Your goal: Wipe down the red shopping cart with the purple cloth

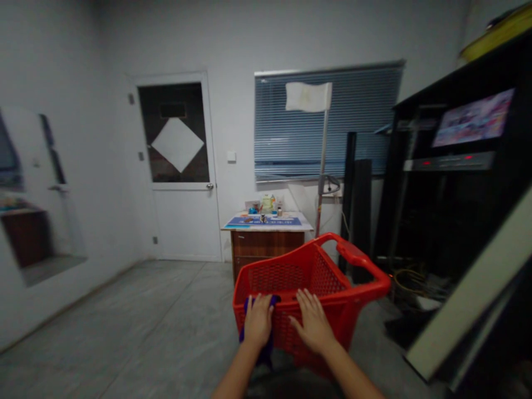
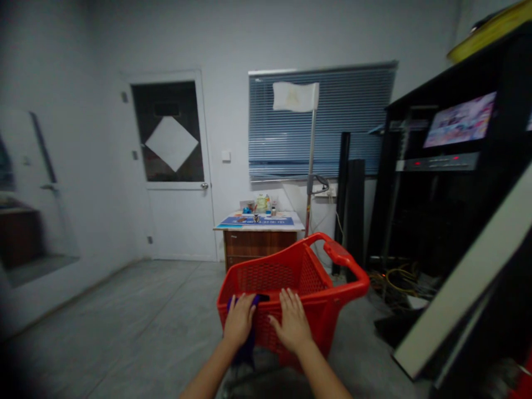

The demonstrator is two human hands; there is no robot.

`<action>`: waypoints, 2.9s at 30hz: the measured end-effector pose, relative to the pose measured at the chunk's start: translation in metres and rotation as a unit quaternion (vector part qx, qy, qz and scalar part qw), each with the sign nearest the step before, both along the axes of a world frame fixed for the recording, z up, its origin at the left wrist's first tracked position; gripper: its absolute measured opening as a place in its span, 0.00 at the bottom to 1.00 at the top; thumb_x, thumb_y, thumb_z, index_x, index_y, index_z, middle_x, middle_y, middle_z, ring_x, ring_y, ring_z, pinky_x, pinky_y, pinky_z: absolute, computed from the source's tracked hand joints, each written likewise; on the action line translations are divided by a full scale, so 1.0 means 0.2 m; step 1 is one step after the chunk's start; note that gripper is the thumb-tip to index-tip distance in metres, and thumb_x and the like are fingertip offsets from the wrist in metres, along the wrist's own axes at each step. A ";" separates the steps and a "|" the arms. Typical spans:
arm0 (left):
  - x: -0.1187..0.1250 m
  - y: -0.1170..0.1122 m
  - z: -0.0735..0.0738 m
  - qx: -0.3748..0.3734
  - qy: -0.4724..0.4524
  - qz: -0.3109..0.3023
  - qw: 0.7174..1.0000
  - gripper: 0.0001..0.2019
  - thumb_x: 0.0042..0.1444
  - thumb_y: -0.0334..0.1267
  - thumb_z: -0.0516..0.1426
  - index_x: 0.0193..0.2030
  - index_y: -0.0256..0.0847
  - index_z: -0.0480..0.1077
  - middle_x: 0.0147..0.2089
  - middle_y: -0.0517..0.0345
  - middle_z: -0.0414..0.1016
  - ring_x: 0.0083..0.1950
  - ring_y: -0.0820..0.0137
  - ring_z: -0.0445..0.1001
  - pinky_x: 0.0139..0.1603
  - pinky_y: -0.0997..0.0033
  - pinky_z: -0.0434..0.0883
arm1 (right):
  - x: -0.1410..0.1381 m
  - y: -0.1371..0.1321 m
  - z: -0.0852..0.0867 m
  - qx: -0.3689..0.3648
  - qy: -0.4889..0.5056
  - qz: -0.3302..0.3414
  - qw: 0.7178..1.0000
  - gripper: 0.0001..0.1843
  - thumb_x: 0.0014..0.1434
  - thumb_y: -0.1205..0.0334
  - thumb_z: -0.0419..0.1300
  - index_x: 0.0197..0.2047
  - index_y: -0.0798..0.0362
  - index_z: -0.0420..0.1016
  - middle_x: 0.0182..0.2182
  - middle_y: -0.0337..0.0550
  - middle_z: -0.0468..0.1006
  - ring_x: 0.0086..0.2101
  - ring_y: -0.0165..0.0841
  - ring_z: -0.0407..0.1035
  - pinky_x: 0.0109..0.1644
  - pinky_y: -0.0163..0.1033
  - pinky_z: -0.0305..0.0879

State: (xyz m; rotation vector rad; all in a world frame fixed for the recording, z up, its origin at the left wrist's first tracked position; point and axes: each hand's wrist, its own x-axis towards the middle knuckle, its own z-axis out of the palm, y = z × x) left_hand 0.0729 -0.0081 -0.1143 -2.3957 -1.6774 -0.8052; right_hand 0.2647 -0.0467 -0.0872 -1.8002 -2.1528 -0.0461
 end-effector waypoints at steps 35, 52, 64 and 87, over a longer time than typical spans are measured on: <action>0.10 0.02 -0.03 0.041 -0.002 -0.025 0.999 0.18 0.64 0.31 0.46 0.59 0.39 0.65 0.54 0.50 0.74 0.57 0.64 0.70 0.69 0.50 0.54 | 0.06 -0.07 0.07 0.000 -0.025 0.001 1.000 0.37 0.65 0.42 0.40 0.69 0.58 0.51 0.68 0.44 0.48 0.67 0.38 0.38 0.70 0.47 0.33; 0.16 0.04 -0.03 0.030 -0.031 -0.072 0.996 0.19 0.65 0.33 0.44 0.59 0.40 0.66 0.59 0.51 0.72 0.62 0.62 0.66 0.68 0.47 0.56 | 0.06 -0.10 0.06 0.015 -0.004 -0.001 1.000 0.40 0.63 0.37 0.44 0.69 0.55 0.51 0.68 0.44 0.51 0.67 0.40 0.40 0.70 0.49 0.34; 0.24 0.06 -0.10 0.063 -0.057 -0.128 0.988 0.19 0.65 0.31 0.45 0.61 0.39 0.63 0.58 0.50 0.73 0.60 0.64 0.69 0.68 0.48 0.58 | 0.08 -0.10 0.04 0.037 -0.025 -0.005 0.999 0.36 0.65 0.42 0.44 0.70 0.52 0.48 0.68 0.41 0.49 0.67 0.37 0.40 0.70 0.48 0.35; 0.37 -0.03 0.09 0.001 -0.051 -0.097 0.994 0.18 0.66 0.33 0.44 0.59 0.42 0.65 0.56 0.53 0.74 0.58 0.66 0.70 0.68 0.50 0.54 | 0.25 -0.11 0.07 0.072 -0.056 0.016 0.996 0.36 0.64 0.42 0.46 0.67 0.55 0.56 0.66 0.45 0.57 0.66 0.41 0.46 0.69 0.50 0.34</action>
